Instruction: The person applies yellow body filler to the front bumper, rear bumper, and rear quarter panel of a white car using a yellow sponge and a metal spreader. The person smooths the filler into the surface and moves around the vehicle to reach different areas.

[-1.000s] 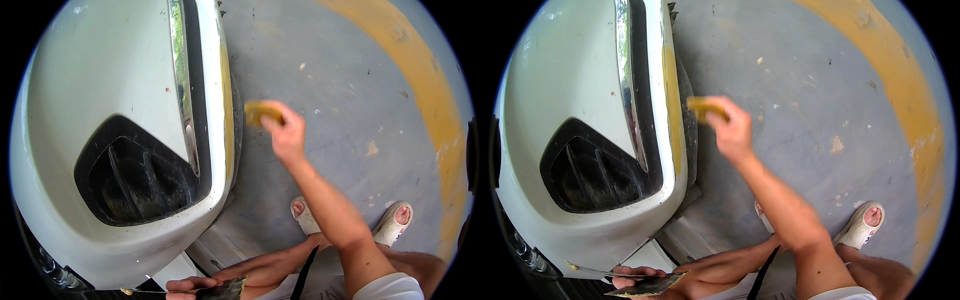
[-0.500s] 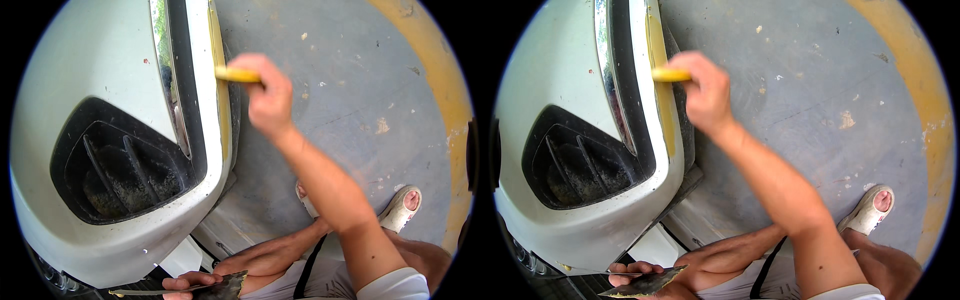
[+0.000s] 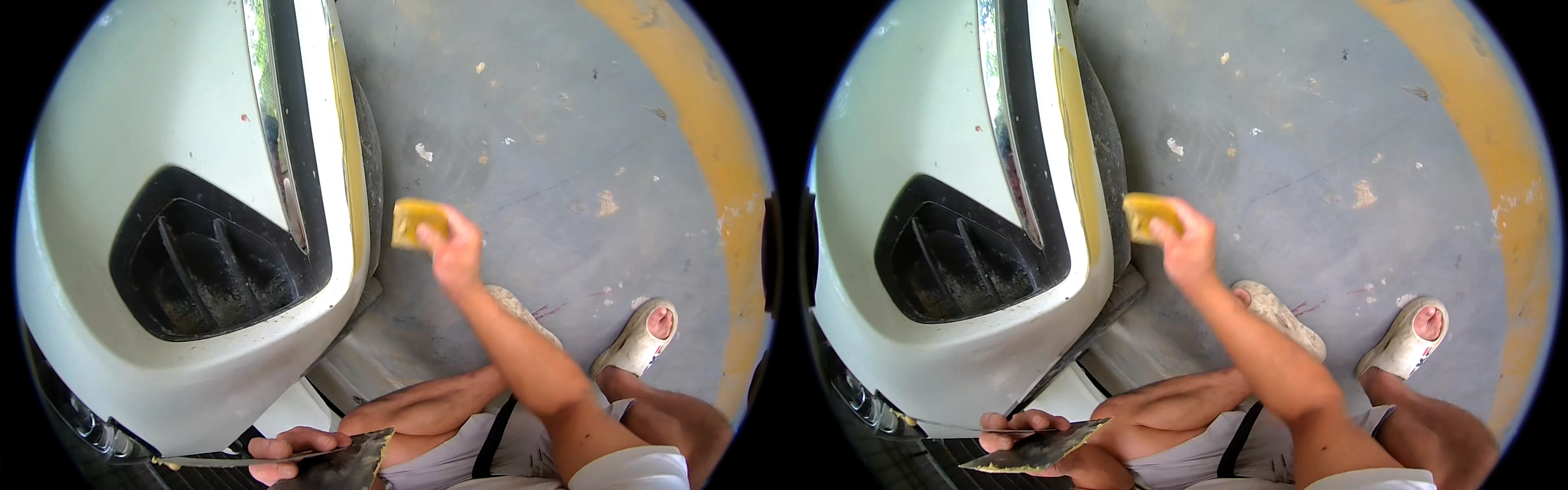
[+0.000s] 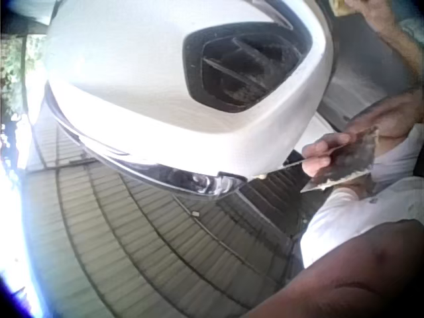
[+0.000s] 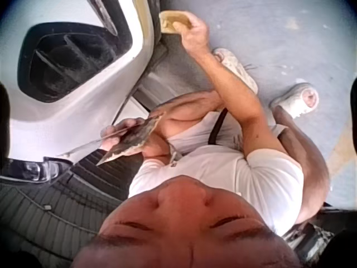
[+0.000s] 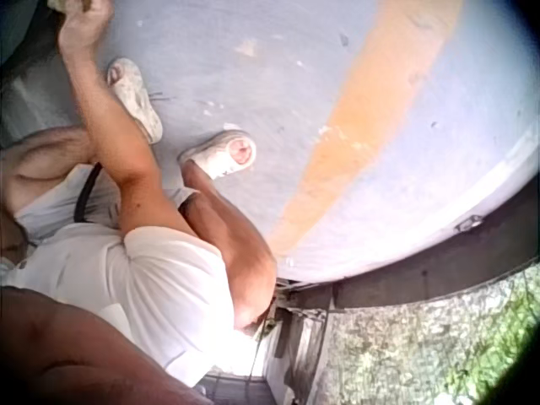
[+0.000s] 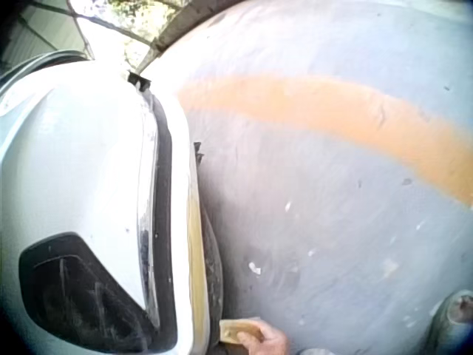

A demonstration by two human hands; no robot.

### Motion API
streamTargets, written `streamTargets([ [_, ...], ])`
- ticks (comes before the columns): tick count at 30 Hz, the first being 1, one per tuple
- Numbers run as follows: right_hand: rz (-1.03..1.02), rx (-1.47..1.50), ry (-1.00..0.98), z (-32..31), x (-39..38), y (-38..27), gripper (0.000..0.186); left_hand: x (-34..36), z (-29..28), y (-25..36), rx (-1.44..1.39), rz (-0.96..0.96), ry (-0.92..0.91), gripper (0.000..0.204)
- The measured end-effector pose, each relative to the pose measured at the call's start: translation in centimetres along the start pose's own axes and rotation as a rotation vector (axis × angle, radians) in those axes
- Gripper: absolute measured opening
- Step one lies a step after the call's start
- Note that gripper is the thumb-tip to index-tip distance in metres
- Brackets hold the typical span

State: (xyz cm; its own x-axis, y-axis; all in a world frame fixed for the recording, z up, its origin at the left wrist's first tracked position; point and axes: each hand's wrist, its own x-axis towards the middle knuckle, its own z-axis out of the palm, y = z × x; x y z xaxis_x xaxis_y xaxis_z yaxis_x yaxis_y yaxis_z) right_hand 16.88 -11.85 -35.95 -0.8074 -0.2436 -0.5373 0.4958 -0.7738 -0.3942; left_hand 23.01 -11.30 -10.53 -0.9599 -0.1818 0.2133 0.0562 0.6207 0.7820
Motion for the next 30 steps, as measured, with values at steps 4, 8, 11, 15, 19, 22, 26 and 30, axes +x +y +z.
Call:
streamTargets([
  [4,-0.124,-0.105,-0.117,-1.1,8.0,-1.7,0.024,-1.2,-1.0,0.8,0.18,-0.138,0.003,0.021],
  [8,-0.272,-0.124,-0.148,-0.7,13.7,-6.3,0.025,-8.1,-5.7,3.0,0.617,-0.133,-0.138,0.021],
  [11,-0.346,-0.128,-0.257,2.5,16.3,-9.6,0.026,-7.2,0.3,2.1,0.165,-0.158,0.376,0.032],
  [15,-0.461,-0.142,-0.259,4.9,18.2,-12.6,0.026,-7.0,0.0,1.5,-0.004,-0.183,0.336,0.03],
  [19,-0.671,-0.241,-0.091,6.9,18.6,-12.9,0.026,-7.2,0.4,2.1,-0.061,-0.304,0.362,0.031],
  [22,-0.857,-0.383,0.038,8.1,18.7,-13.0,0.027,-7.1,0.3,2.5,-0.057,-0.338,0.312,0.03],
  [26,-0.951,-0.424,0.069,9.8,19.1,-13.5,0.028,-6.9,0.1,2.2,-0.06,-0.335,0.258,0.026],
  [30,-1.018,-0.493,0.103,10.5,20.3,-14.4,0.028,-7.1,-0.2,1.6,-0.034,-0.349,0.253,0.021],
])
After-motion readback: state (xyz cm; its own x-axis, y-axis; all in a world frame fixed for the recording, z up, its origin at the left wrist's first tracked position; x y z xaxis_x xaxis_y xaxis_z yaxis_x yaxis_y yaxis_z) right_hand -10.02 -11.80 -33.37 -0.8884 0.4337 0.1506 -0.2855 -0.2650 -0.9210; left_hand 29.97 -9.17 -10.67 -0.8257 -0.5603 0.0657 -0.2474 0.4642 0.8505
